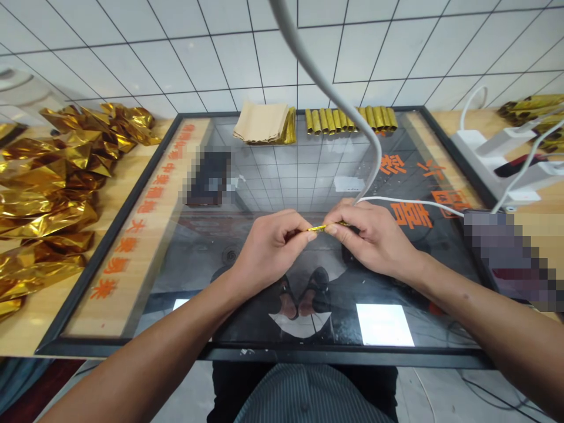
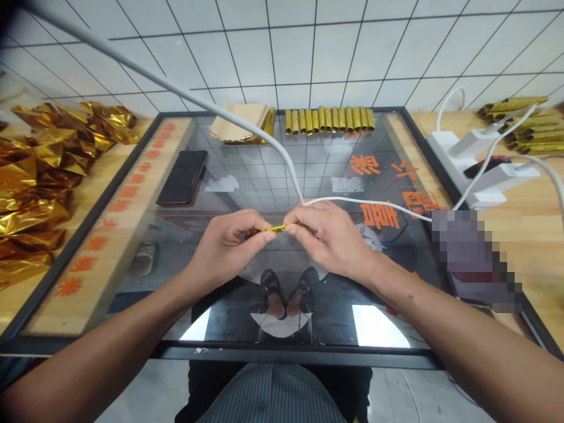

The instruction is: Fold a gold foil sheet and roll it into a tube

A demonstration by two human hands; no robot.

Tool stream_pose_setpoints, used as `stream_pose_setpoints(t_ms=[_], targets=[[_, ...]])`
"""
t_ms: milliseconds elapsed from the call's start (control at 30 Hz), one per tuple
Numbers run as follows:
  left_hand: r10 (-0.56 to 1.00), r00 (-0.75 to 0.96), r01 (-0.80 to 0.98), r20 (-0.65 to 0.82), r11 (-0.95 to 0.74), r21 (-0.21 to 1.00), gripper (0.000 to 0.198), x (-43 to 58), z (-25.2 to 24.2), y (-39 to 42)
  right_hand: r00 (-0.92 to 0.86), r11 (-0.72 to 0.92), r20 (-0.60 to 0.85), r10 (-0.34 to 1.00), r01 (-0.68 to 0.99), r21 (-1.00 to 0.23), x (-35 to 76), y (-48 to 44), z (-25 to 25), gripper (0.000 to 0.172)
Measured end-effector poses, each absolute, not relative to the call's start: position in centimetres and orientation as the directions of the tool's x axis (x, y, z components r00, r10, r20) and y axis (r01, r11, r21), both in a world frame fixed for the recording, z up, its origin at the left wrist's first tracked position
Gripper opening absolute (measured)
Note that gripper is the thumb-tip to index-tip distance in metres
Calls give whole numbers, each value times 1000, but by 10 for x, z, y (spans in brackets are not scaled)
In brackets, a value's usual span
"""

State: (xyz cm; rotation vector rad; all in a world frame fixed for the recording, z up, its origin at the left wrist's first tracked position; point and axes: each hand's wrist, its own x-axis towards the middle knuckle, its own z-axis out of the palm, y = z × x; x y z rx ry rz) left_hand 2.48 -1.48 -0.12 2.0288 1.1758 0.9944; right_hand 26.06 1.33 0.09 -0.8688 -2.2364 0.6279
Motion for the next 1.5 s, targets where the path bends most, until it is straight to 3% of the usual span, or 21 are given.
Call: stream_pose_setpoints(t_ms=[167, 333, 600, 767, 933, 1167, 1367, 1500], targets=[[853, 424, 351, 304, -464, 814, 19, 21, 3, -16, -583, 620, 366, 725, 321, -716, 258, 15, 4, 20], [915, 345, 432, 211, -354, 830, 9, 29, 0, -15, -559, 635, 380, 737, 379, -674, 259, 15, 0, 17], [874, 424, 312, 237, -386, 868, 23, 25, 0, -18, -641, 618, 342, 687, 268, -739, 257, 10, 5, 19], [888, 395, 477, 235, -417, 774, 19, 30, -3, -18, -609, 638, 360, 707, 329, -697, 258, 11, 2, 17], [840, 397, 515, 370, -538, 667, 24, 27, -5, -17, -598, 622, 348, 722, 340, -706, 257, 12, -3, 15], [868, 391, 592, 305, -491, 639, 14, 25, -7, -17, -554, 582, 332, 763, 367, -726, 257, 14, -4, 14], [900, 344, 525, 267, -420, 740, 19, 24, -11, -17, -499, 524, 316, 807, 357, -773, 254, 14, -2, 4], [910, 345, 561, 231, -397, 726, 14, 26, -10, -16, -485, 505, 308, 819, 351, -788, 253, 14, -4, 5]])
